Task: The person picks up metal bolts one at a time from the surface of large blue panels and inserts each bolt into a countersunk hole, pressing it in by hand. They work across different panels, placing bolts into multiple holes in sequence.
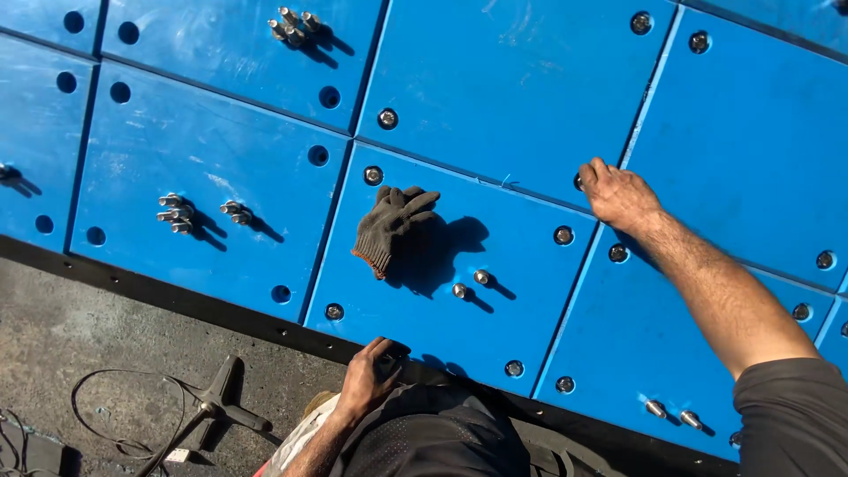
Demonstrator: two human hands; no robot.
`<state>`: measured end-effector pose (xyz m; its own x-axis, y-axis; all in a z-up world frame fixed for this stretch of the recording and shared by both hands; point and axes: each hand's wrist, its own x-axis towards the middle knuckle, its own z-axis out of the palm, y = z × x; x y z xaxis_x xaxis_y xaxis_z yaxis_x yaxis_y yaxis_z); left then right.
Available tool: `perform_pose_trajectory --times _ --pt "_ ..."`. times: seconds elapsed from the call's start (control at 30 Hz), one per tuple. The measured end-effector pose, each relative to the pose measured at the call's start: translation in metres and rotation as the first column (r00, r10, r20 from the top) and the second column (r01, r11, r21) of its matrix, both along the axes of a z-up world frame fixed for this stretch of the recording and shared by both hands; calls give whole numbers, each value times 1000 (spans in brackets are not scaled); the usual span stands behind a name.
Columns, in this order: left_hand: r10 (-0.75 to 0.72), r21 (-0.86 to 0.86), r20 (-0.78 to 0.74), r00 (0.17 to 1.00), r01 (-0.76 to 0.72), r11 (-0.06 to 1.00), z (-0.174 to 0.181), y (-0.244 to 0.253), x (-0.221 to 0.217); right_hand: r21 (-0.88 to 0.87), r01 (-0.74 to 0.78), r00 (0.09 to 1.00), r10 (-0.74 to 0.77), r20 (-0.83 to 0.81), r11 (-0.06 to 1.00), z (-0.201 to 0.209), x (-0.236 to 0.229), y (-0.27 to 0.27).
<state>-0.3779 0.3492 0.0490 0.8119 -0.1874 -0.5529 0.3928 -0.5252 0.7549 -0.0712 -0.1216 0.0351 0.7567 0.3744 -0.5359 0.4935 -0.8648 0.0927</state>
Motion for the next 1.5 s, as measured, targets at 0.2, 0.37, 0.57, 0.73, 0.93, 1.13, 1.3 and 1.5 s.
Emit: perform_pose_trajectory --times 0.2,0.37,0.57,0.73,0.93,1.13,1.3,1.5 --pt "217 58 -9 976 -216 975 12 26 -12 -234 -78 995 90 43 969 -17 8 10" --pt "305 59 144 941 -316 947 10 45 -38 -283 -61 997 72 28 957 -3 -4 19" --pt "335 108 34 941 -337 935 -3 60 -70 -325 200 972 -228 -48 924 -33 5 17" --pt "315 119 81 945 -323 939 -13 65 -80 -369 340 927 -374 -23 865 -27 5 27" --pt "338 121 -12 941 -334 935 -22 64 -81 -318 217 974 -226 7 923 -44 8 13" --pt "333 64 100 938 -340 938 -20 73 -29 -372 149 989 -136 61 916 -40 -5 12" --pt "325 62 238 915 -348 935 -11 83 120 -277 425 897 -442 2 862 -61 2 4" --pt "176 101 452 874 -246 964 -73 48 309 -203 429 902 -405 150 880 -30 -4 41"
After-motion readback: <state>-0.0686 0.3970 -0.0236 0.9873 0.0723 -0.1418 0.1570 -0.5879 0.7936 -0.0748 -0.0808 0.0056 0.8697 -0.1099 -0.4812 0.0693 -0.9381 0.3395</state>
